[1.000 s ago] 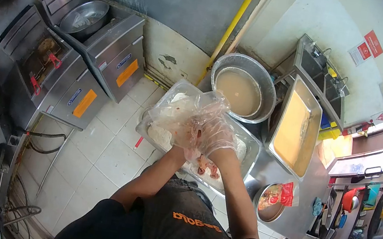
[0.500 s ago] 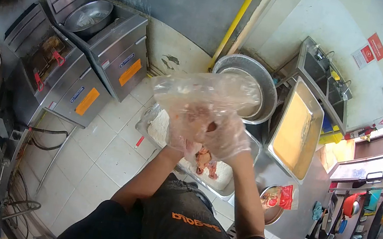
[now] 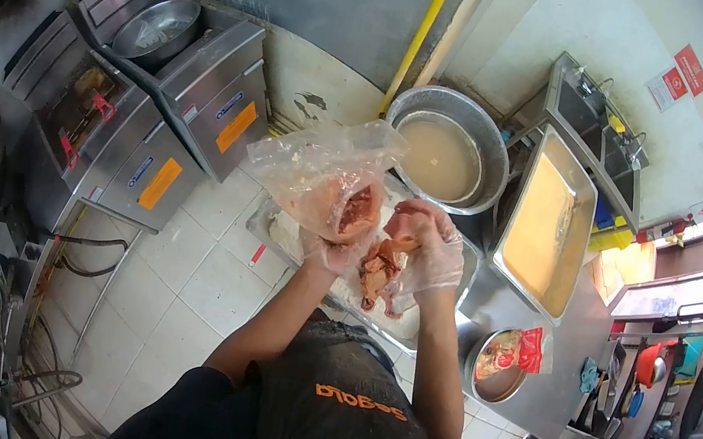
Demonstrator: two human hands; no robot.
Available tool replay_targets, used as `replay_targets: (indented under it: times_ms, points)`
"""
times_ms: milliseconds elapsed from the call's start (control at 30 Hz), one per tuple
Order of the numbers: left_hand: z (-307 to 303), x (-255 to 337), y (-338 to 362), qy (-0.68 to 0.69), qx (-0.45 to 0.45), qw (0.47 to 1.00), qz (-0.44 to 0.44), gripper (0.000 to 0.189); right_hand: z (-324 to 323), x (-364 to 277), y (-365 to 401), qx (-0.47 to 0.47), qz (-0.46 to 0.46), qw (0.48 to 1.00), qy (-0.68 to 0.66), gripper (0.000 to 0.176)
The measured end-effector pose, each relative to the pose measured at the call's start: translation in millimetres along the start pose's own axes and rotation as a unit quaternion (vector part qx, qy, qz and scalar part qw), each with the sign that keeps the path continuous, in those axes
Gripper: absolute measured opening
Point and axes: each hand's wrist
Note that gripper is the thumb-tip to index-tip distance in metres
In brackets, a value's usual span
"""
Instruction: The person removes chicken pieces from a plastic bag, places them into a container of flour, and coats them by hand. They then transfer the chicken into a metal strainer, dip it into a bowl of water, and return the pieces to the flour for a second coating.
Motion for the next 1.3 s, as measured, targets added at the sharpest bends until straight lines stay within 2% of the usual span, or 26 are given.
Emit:
replay_targets:
  times_ms: [67,133,167,200,233,267,333,400,467,500,567,600,633,667,733,800,900,1000,1067,1100,1133,1167,1200,1233,1267,1300]
  points:
    - [8,4,1,0.004,0.019,1.0,0.011,0.049,-34,19,-4,0.005,0.001,1.0,-0.014,0.016]
    - [2,13,4,-0.112,0.008,0.989,0.098,0.048,-62,36,-2,0.061,0.042,0.974,0.212,0.016]
    - [0,18,5,-0.096,-0.002,0.992,0.084,0.047,-69,43,4,0.048,0.001,0.947,0.318,0.021]
    - [-5,23,5,-0.096,-0.001,0.992,0.081,0.047,-77,53,8,0.05,0.001,0.947,0.318,0.021]
    - [-14,30,4,-0.116,0.011,0.989,0.087,0.051,-87,68,10,-0.004,-0.006,0.883,0.47,0.024]
    - [-17,34,1,-0.137,0.019,0.986,0.092,0.055,-97,83,9,-0.058,-0.015,0.792,0.607,0.026]
    - [-12,33,-2,-0.132,0.015,0.988,0.083,0.055,-99,105,8,-0.093,0.07,0.742,0.661,0.029]
    - [-7,33,-6,-0.127,0.009,0.988,0.082,0.056,-74,84,12,-0.094,0.005,0.75,0.655,0.024]
    - [-11,29,-5,-0.108,0.006,0.992,0.07,0.055,-38,55,18,-0.041,-0.063,0.902,0.425,0.019]
    - [-12,29,-4,-0.078,-0.026,0.997,0.013,0.056,-14,33,18,-0.043,-0.066,0.903,0.423,0.019]
    - [3,13,-5,-0.086,-0.014,0.996,0.023,0.05,29,-6,7,-0.158,-0.242,0.835,0.468,0.02]
    - [11,3,-3,-0.093,-0.002,0.995,0.032,0.045,39,-8,-3,-0.157,-0.243,0.836,0.467,0.02]
    - [13,-8,6,-0.234,-0.011,0.969,0.076,0.047,49,-11,-13,-0.216,-0.281,0.808,0.47,0.022]
    - [12,-8,4,-0.236,-0.015,0.969,0.076,0.047,55,-13,-20,-0.274,-0.319,0.776,0.471,0.024]
    - [8,-4,-5,-0.214,-0.059,0.974,0.051,0.047,62,-17,-30,-0.269,-0.291,0.746,0.535,0.029]
    - [5,-4,-10,-0.206,-0.08,0.974,0.06,0.046,67,-30,-28,-0.301,-0.207,0.728,0.58,0.042]
    - [11,-7,-7,-0.214,-0.07,0.969,0.101,0.044,72,-22,-24,-0.262,-0.229,0.728,0.59,0.054]
    - [21,-8,-2,-0.231,-0.099,0.966,0.063,0.043,75,-11,-26,-0.265,-0.194,0.737,0.591,0.052]
    - [17,-3,-1,-0.172,-0.024,0.983,0.06,0.042,73,-3,-28,-0.27,-0.206,0.735,0.587,0.051]
    - [7,4,-4,-0.171,-0.027,0.983,0.064,0.042,71,0,-28,-0.268,-0.216,0.736,0.583,0.051]
    - [-4,15,-10,-0.342,-0.06,0.934,0.085,0.042,70,1,-29,-0.27,-0.218,0.734,0.584,0.051]
    - [-16,23,-13,-0.502,-0.09,0.854,0.103,0.042,68,2,-29,-0.289,-0.224,0.737,0.568,0.05]
    - [-11,22,-9,-0.501,-0.091,0.855,0.103,0.042,67,1,-27,-0.306,-0.23,0.741,0.552,0.05]
    - [-5,22,-6,-0.354,-0.13,0.926,0.019,0.045,66,-2,-25,-0.306,-0.231,0.74,0.553,0.05]
    - [1,20,-4,-0.194,-0.164,0.965,-0.067,0.048,65,-8,-22,-0.299,-0.226,0.733,0.567,0.05]
    - [12,15,-2,-0.194,-0.168,0.964,-0.066,0.048,67,-15,-21,-0.292,-0.222,0.726,0.582,0.051]
Point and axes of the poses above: each hand's wrist, its own y-axis away from the middle knuckle, its own z-axis out of the palm, x = y × z, and after that the axes turned 10 degrees about -z, right-handed
